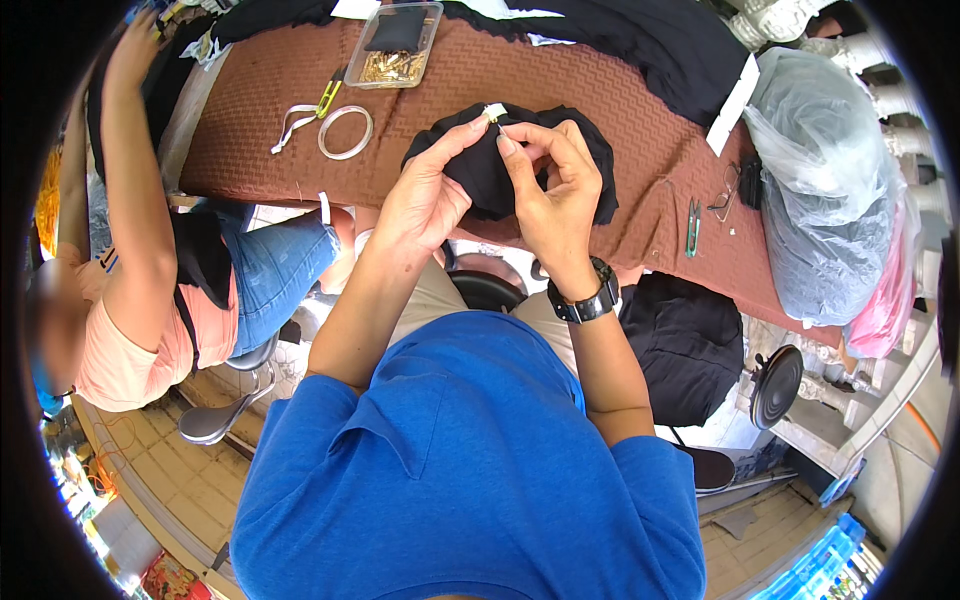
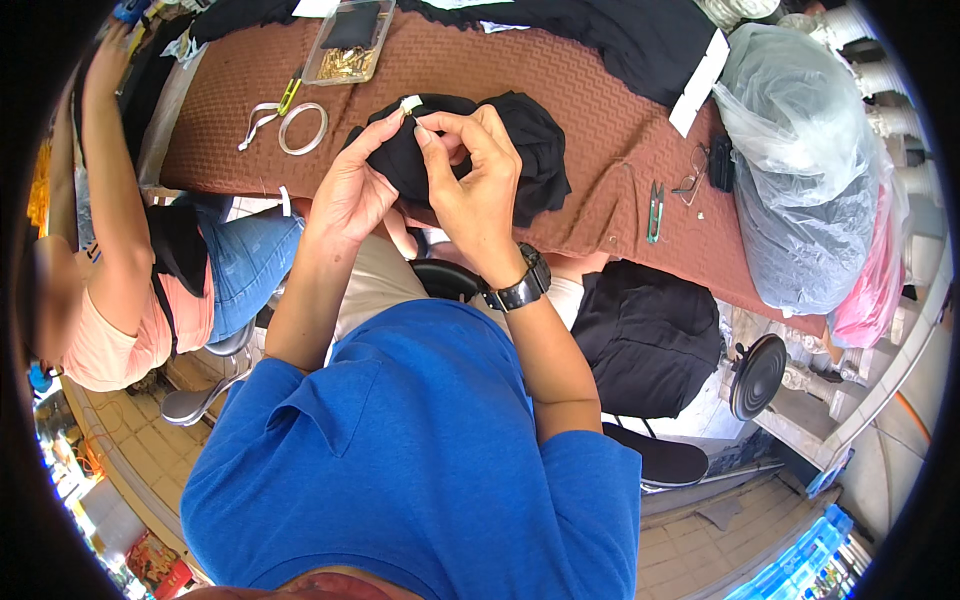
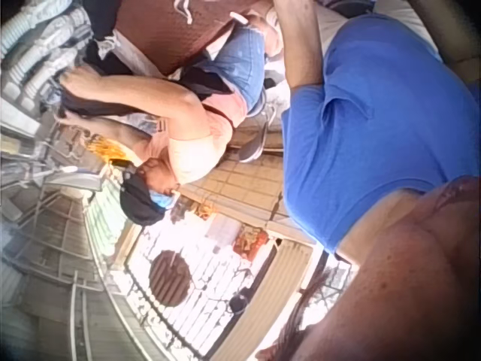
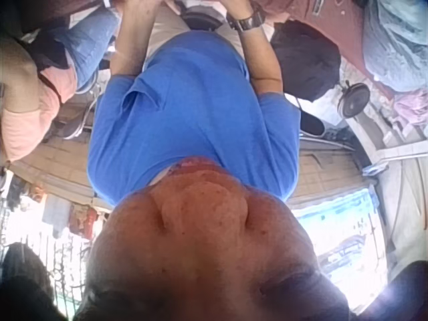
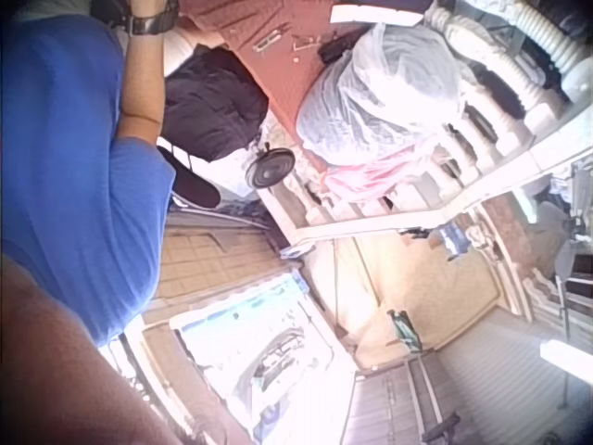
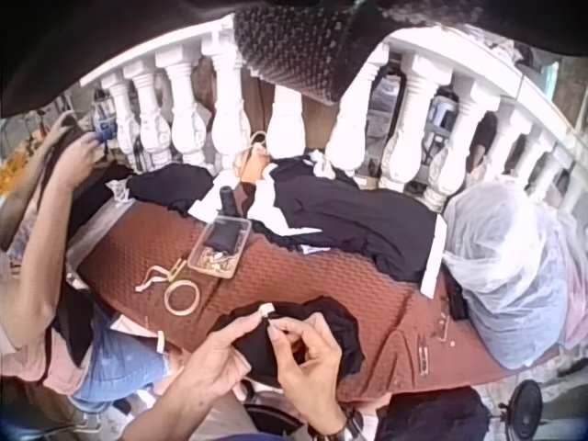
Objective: The person sews a white label onto a black garment using a needle and thread. They use small shears to cut the thread after finishing the stitches.
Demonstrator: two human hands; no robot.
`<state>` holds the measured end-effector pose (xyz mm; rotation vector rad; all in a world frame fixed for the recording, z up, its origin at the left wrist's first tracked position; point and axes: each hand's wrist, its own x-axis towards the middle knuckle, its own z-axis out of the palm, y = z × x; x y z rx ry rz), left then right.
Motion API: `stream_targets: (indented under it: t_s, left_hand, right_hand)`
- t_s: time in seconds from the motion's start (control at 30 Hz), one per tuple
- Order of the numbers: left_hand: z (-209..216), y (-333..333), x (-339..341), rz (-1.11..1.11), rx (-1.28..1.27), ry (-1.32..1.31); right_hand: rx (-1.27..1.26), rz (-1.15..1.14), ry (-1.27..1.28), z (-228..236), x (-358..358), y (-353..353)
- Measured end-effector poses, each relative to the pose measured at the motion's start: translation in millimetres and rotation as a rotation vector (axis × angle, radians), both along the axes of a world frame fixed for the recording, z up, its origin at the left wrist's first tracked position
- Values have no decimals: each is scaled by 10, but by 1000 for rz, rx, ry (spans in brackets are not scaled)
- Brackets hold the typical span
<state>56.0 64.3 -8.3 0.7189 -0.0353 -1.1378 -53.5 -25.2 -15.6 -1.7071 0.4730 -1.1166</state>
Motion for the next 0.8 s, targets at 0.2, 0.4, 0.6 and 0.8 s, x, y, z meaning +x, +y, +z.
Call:
stream_targets:
  t_s: [0.2, 0.4, 0.6, 0.8]
  left_hand:
    - [-31, -3, -3, -21, -4, 29]
    - [-41, -14, -7, -5, -10, 5]
    - [-105, -21, -1, -10, 39, -91]
    - [-93, -19, -32, 11, 74, -139]
  right_hand:
    - [44, -11, -22, -28, 10, 0]
    - [55, -10, -39, -59, 24, -15]
    - [75, -11, -57, -77, 38, -11]
    - [151, 17, -88, -94, 35, 1]
